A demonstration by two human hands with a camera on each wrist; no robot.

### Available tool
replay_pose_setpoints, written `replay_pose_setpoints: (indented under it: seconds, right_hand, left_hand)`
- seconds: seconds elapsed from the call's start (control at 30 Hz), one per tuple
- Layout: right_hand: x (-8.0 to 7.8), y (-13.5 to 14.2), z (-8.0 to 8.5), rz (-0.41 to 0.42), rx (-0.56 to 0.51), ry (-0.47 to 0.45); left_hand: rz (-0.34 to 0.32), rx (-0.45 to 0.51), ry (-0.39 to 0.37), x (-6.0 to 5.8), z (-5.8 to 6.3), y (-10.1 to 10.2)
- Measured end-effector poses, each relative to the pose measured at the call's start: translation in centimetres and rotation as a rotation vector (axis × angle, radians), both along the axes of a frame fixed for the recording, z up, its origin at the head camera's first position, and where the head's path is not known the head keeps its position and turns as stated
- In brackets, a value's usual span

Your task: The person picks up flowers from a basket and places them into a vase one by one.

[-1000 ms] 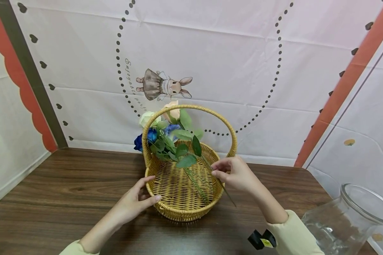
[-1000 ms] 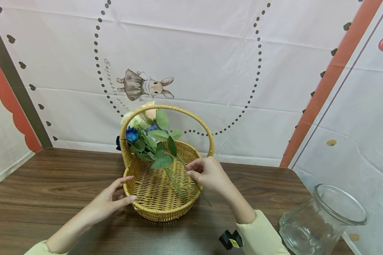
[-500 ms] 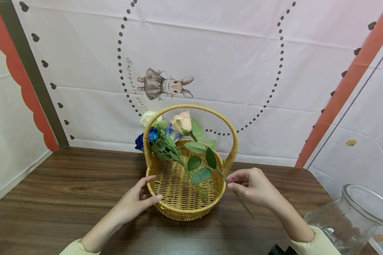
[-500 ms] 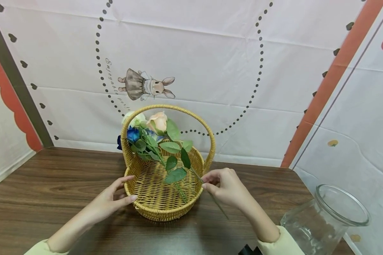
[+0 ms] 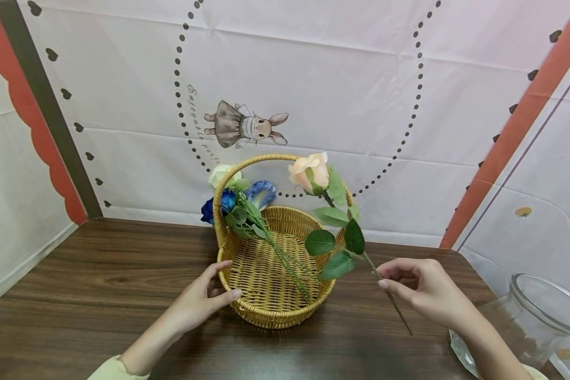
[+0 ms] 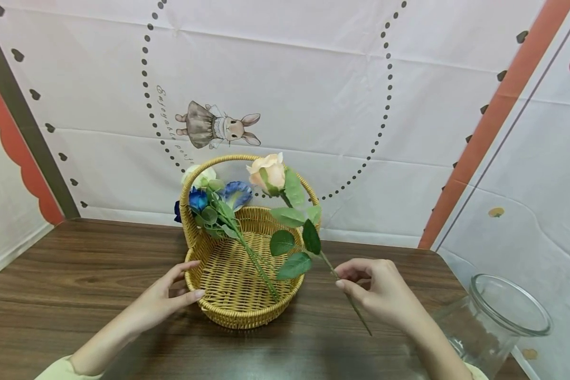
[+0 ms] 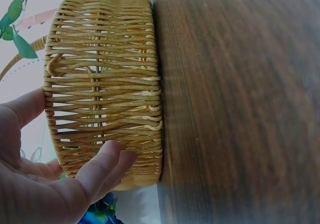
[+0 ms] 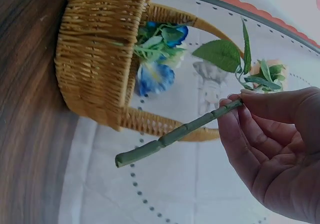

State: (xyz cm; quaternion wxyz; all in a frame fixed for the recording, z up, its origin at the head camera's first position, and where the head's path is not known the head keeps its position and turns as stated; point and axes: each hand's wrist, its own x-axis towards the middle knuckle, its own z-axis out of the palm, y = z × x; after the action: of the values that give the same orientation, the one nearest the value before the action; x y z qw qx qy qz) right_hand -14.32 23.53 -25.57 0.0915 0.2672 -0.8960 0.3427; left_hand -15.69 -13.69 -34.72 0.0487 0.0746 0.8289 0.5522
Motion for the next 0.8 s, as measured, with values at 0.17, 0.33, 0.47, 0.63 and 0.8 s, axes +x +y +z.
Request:
replay_pose_setpoints:
  seconds: [0.17,0.33,0.47,0.63,0.8]
  right_hand:
    - [0.6,1.5,0.3,-0.050,-0.010,0.068]
    - [1.5,3.1,1.1,-0.110,-0.019,0.128]
    - [2.2,4.4,1.8,-0.171,-0.052,0.174]
    - [2.8,6.3,2.8,-0.220,-0.144,0.262]
    - [2.0,9.3,3.0,-0.185,-0.287,0.293]
  left_hand:
    - [-0.002,0.003,-0.004,-0.1,0.0,0.0]
    - [-0.006,0.022,-0.012,-0.1,0.1,0.0]
    - [-0.007,0.031,-0.016,-0.2,0.1,0.1]
    - [-0.006,0.033,-0.012,-0.2,0.2,0.1]
    - [-0.005,0.026,-0.012,-0.1,0.2,0.0]
